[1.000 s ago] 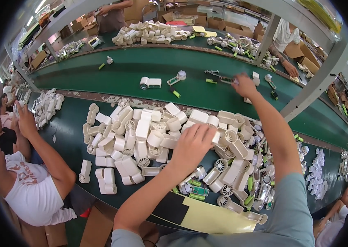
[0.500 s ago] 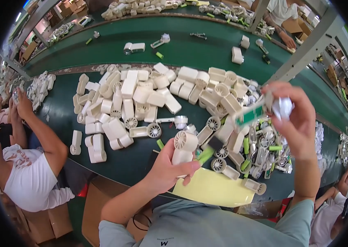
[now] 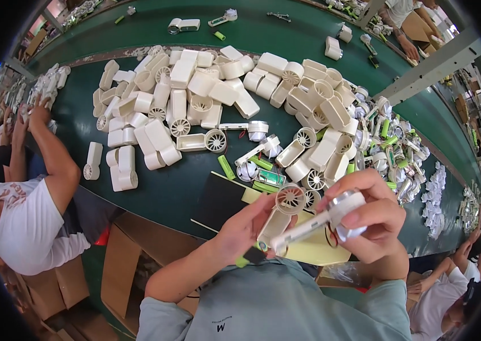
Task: The person assembles small plastic components by hand, fitting internal gears into a plastic housing on an assembly base.
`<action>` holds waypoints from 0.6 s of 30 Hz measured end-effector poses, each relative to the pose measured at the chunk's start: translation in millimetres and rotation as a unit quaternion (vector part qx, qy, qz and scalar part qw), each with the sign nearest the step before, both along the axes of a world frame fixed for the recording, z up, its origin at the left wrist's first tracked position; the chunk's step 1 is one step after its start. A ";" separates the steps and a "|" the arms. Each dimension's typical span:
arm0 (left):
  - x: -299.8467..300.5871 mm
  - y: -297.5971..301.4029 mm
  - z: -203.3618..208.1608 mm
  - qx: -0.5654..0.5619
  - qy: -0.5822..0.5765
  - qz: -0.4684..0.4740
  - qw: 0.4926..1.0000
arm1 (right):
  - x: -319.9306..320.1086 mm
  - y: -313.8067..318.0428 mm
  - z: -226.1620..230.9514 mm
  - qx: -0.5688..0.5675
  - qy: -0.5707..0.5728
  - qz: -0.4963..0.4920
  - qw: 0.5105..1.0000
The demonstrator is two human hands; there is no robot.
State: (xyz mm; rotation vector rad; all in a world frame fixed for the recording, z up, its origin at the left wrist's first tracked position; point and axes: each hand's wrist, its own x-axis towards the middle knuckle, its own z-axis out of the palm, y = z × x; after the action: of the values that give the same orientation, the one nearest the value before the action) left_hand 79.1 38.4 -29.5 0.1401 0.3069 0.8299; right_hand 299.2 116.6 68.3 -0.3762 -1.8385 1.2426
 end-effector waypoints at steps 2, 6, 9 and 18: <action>-5.9 -0.3 1.9 0.032 -0.099 -0.026 0.994 | 4.1 4.6 -4.7 0.020 -0.043 -0.014 0.999; -11.1 -3.1 3.4 0.090 -0.018 -0.037 0.995 | 9.7 10.9 -10.3 0.061 -0.061 -0.038 0.996; -10.1 -9.7 3.7 0.102 0.069 0.006 0.992 | 10.9 14.3 -12.3 0.100 -0.101 -0.033 0.989; -19.6 -13.2 12.9 0.194 0.235 -0.032 0.952 | 8.1 15.2 -16.5 0.129 -0.102 -0.044 0.985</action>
State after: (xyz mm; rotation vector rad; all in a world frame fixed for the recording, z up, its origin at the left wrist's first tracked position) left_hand 59.5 25.2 -16.7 0.7197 0.5802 0.7785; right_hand 307.3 131.8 51.7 -0.4484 -2.1038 0.9184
